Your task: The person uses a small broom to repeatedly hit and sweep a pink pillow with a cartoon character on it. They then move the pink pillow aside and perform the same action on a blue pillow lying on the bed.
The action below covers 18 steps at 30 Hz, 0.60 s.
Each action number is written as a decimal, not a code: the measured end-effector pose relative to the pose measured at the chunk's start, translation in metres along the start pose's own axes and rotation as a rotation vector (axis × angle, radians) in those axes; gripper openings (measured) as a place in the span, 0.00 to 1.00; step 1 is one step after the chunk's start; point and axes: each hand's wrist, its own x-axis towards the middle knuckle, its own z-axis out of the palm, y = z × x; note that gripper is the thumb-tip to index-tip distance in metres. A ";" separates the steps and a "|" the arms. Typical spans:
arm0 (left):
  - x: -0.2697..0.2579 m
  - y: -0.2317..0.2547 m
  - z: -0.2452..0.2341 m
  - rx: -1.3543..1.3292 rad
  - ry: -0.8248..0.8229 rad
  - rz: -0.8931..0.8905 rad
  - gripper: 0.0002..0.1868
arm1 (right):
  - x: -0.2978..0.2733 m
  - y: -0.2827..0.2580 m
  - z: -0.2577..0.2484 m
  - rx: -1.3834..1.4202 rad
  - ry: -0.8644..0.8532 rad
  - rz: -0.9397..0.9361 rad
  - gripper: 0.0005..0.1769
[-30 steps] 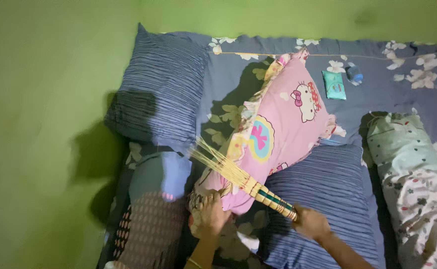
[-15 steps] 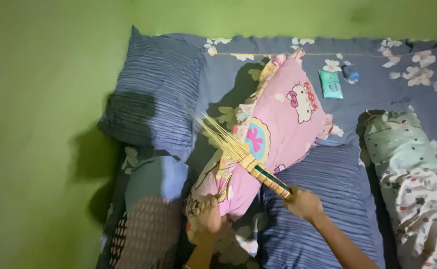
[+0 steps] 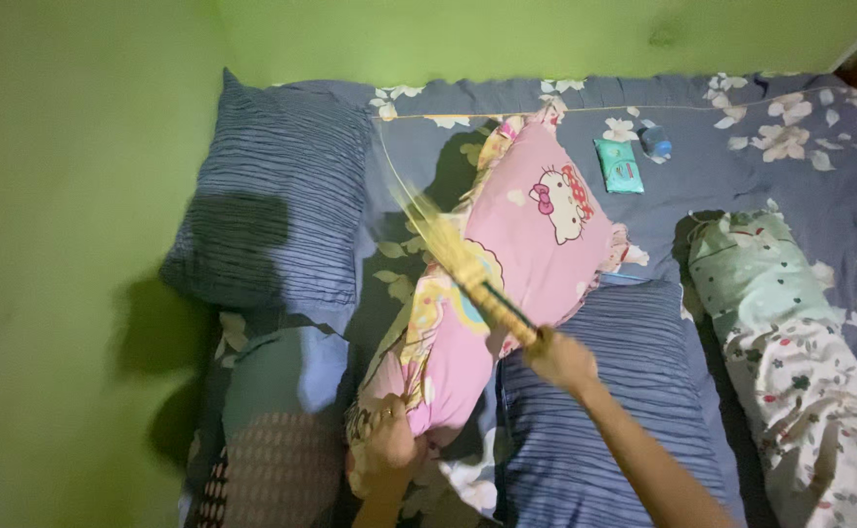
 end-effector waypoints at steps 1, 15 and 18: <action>-0.004 -0.002 0.001 -0.002 0.030 0.008 0.37 | -0.003 -0.006 -0.013 0.053 0.063 0.008 0.31; 0.034 0.009 -0.025 0.063 -0.235 0.057 0.49 | 0.064 0.014 0.055 0.068 -0.058 -0.061 0.30; 0.062 0.025 -0.073 -0.277 -0.318 -0.033 0.58 | 0.052 0.001 0.032 0.090 -0.167 0.076 0.28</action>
